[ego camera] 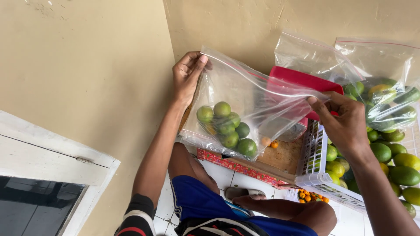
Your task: The person packs green limes into a clear plastic bag, seals it, and places it aside. They then select more limes from a white crate and transfer them into another plastic bag.
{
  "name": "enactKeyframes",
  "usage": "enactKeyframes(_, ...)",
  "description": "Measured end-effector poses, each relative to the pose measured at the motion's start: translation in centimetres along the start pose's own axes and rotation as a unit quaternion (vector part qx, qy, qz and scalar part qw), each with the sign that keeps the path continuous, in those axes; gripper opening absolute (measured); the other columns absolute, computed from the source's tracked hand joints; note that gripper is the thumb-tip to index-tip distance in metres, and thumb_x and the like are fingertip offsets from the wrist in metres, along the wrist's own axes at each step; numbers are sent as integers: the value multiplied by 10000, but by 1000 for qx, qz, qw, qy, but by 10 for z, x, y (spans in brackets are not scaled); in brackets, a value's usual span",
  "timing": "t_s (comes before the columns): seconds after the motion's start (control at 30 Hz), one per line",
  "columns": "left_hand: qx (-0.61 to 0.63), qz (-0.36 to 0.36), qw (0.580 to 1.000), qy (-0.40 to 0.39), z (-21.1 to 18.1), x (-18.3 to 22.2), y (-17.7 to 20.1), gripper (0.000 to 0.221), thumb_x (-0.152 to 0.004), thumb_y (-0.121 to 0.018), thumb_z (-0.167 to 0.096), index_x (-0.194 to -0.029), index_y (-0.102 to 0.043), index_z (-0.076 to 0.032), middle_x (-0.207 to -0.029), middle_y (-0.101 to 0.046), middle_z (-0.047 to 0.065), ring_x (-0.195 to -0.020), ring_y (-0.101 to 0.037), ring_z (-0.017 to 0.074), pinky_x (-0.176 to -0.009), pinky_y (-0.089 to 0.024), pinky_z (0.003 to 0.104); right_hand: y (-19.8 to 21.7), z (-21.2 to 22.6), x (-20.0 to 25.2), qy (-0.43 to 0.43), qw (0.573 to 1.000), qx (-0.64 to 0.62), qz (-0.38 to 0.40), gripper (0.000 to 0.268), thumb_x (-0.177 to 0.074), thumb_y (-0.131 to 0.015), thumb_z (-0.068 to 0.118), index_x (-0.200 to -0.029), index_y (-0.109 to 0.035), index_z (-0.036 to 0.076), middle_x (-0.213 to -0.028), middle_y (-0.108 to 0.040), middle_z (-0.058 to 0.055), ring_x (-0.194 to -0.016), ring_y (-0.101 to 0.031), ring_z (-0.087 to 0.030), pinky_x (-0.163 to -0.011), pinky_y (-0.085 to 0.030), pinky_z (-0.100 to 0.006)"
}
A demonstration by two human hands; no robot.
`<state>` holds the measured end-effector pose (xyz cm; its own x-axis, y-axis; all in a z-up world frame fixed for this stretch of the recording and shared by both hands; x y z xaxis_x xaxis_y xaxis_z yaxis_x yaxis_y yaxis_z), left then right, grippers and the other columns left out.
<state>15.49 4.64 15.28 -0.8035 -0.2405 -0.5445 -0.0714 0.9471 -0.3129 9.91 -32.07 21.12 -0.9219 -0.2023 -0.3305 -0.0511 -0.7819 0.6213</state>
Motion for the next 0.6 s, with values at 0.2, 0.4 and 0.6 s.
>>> enactKeyframes(0.2,43,-32,999,-6,8,2,-10,235,-933,-771,-254,-1011,-715,-40,-855,-763,100,-740,-723,157,-710,-598,265,12,-26,0,21,979,201,40,315,-869,-773,144,-1180,-807,113,-1021,-644,-101,-906,-604,-241,-741,-502,-395)
enactKeyframes(0.4,61,-48,997,-3,11,1,-28,219,-908,-799,-210,-1023,-731,-36,-858,-767,93,-730,-727,159,-681,-606,270,-9,45,-1,137,958,246,51,477,-900,-727,235,-1330,-687,32,-1331,-661,-201,-1217,-571,-375,-1047,-426,-565)
enactKeyframes(0.6,45,-40,998,-23,3,5,-40,214,-933,-770,-218,-1012,-720,-25,-853,-759,85,-740,-698,143,-689,-575,264,-73,85,-24,84,959,254,93,1045,-824,-624,703,-1555,-380,-2,-1397,-582,-302,-1179,-621,-471,-866,-565,-643)
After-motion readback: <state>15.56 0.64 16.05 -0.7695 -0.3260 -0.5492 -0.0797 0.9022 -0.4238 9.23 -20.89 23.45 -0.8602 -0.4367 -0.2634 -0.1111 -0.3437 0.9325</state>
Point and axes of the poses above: each hand's wrist, its own x-axis away from the middle knuckle, its own y-axis out of the back of the hand, z = x × y, the point moved 8 cm from there along -x, towards the middle knuckle
